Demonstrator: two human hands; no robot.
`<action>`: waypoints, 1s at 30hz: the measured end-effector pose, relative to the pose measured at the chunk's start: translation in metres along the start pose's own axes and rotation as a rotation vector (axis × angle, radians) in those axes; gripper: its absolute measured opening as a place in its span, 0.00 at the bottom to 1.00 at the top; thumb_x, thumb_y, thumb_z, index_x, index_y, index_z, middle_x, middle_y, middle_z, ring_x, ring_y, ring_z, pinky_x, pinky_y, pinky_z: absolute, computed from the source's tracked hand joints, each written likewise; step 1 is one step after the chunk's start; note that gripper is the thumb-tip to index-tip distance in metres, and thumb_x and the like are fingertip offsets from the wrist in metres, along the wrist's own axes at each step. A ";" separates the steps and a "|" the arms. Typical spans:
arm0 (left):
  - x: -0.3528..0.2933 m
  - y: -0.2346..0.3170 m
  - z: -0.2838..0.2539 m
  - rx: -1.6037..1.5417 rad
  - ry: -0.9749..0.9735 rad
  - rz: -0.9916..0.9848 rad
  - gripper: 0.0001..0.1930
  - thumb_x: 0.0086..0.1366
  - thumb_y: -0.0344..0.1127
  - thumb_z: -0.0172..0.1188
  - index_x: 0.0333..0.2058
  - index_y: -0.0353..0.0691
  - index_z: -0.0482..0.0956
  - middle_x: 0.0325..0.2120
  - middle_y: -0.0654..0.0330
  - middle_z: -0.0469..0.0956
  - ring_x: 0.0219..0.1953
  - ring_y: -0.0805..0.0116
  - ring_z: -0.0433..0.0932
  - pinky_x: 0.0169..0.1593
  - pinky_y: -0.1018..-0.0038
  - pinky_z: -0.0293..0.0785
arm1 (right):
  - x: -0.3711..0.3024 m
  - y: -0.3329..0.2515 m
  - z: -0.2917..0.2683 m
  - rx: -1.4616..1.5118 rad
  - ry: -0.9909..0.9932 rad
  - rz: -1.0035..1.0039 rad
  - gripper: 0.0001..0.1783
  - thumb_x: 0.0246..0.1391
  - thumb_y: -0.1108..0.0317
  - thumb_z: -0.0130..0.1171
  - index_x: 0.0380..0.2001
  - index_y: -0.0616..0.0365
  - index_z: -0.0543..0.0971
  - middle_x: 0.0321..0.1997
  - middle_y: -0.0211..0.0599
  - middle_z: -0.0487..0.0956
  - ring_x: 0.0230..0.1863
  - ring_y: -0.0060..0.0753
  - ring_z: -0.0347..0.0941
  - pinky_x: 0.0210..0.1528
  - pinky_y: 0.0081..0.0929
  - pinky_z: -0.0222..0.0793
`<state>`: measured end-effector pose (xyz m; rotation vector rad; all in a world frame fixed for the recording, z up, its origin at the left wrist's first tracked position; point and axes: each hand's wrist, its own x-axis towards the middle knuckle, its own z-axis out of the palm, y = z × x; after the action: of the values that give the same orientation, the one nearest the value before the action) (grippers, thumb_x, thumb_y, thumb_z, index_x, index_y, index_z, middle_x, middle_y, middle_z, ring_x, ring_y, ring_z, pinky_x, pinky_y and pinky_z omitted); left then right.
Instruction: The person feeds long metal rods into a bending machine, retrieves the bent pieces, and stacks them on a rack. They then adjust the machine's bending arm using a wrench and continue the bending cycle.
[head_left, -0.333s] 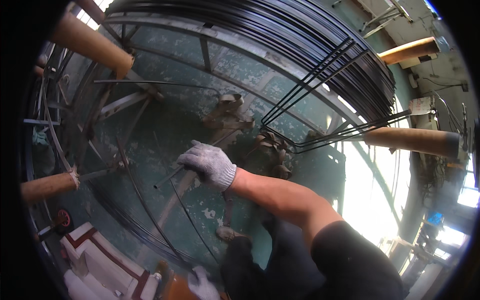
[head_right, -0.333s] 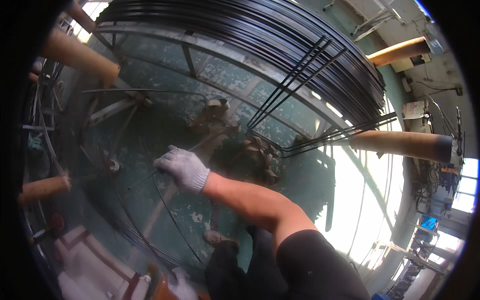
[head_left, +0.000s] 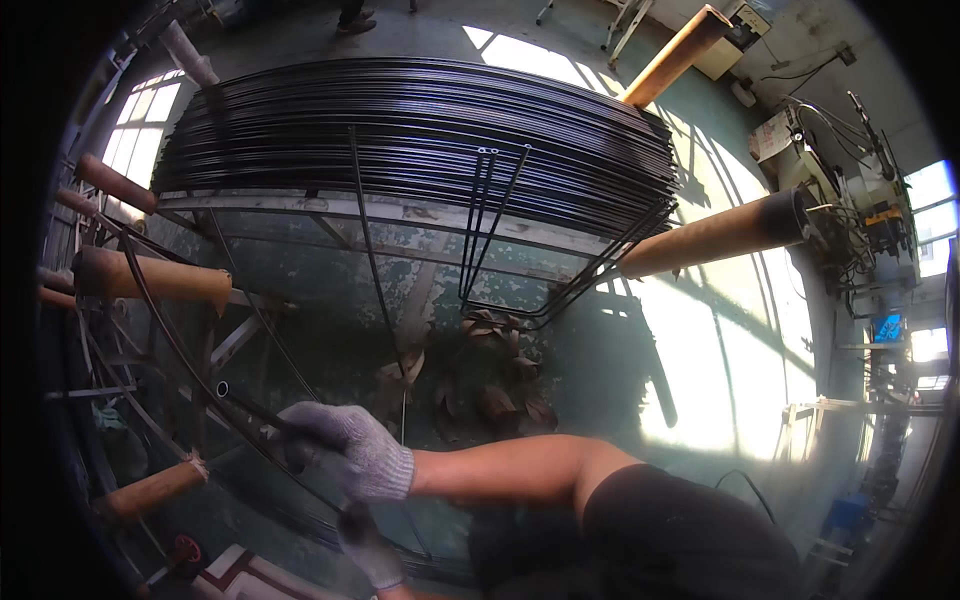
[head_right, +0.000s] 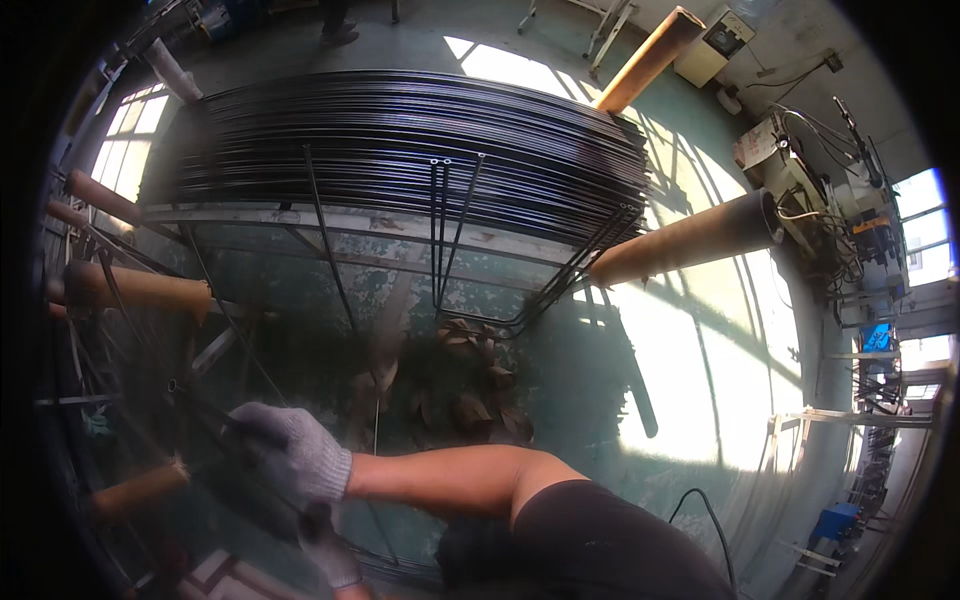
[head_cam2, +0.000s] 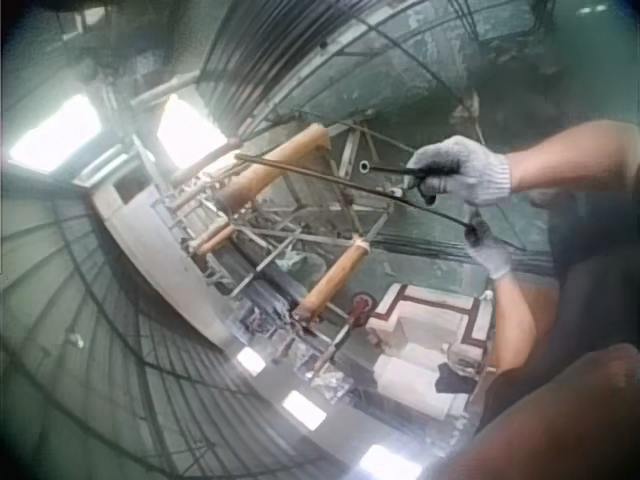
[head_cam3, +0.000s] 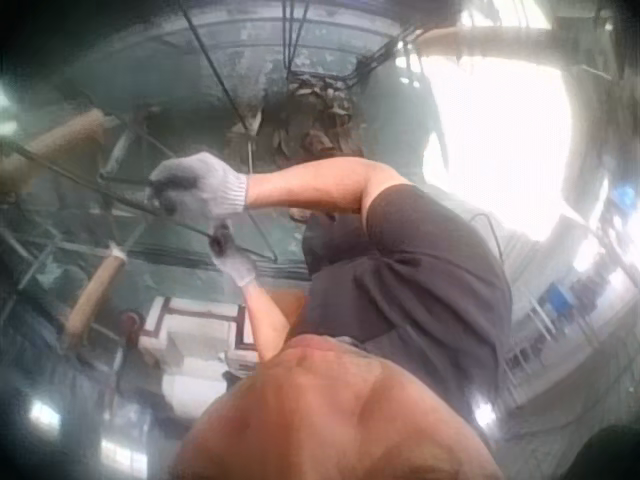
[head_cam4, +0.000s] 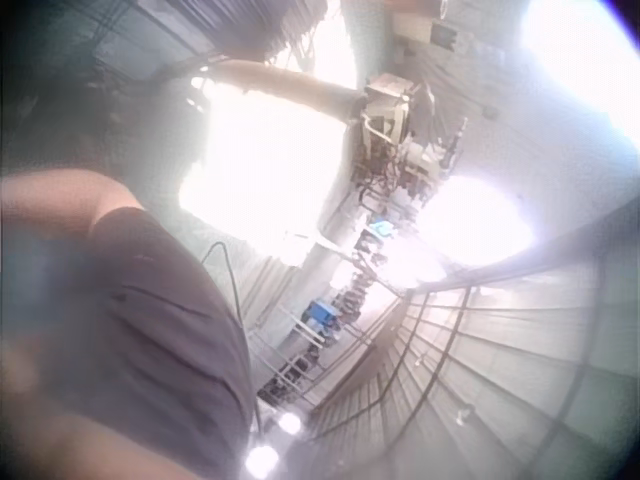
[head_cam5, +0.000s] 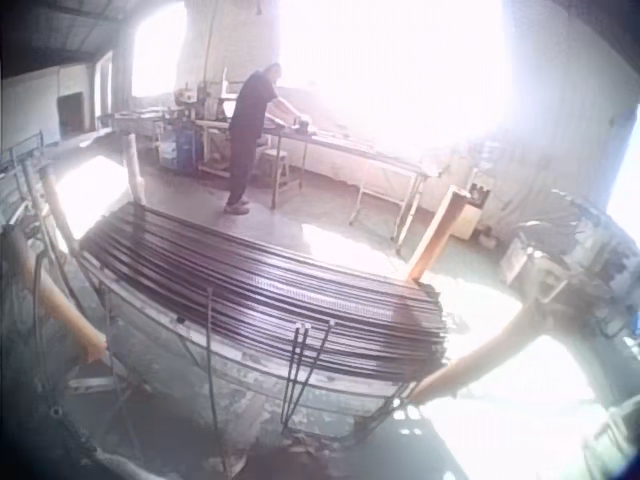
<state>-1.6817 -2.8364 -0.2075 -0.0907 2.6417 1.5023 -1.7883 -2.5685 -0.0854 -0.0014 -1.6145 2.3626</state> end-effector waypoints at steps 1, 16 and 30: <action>0.005 0.018 0.004 0.066 -0.003 -0.039 0.19 0.87 0.37 0.59 0.58 0.24 0.85 0.52 0.49 0.87 0.54 0.57 0.83 0.62 0.60 0.79 | 0.003 -0.017 0.011 0.116 0.167 -0.018 0.18 0.75 0.79 0.61 0.64 0.64 0.82 0.52 0.36 0.89 0.50 0.29 0.87 0.56 0.35 0.85; 0.002 0.165 0.076 -0.104 -0.600 -0.276 0.21 0.87 0.51 0.59 0.46 0.34 0.83 0.32 0.61 0.82 0.30 0.67 0.80 0.39 0.66 0.81 | 0.032 -0.108 -0.160 0.181 0.449 0.095 0.28 0.78 0.66 0.69 0.76 0.61 0.78 0.64 0.39 0.86 0.63 0.32 0.85 0.68 0.34 0.84; -0.040 0.237 0.001 -0.102 -0.104 -0.218 0.27 0.86 0.59 0.62 0.46 0.35 0.79 0.26 0.64 0.75 0.28 0.73 0.75 0.34 0.74 0.71 | -0.031 -0.019 -0.577 -0.333 1.546 0.315 0.32 0.55 0.62 0.88 0.60 0.60 0.88 0.48 0.37 0.92 0.46 0.33 0.87 0.58 0.36 0.83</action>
<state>-1.6655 -2.7142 -0.0015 -0.2900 2.3867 1.5228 -1.6637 -2.0422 -0.2898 -1.7101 -1.0582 1.2889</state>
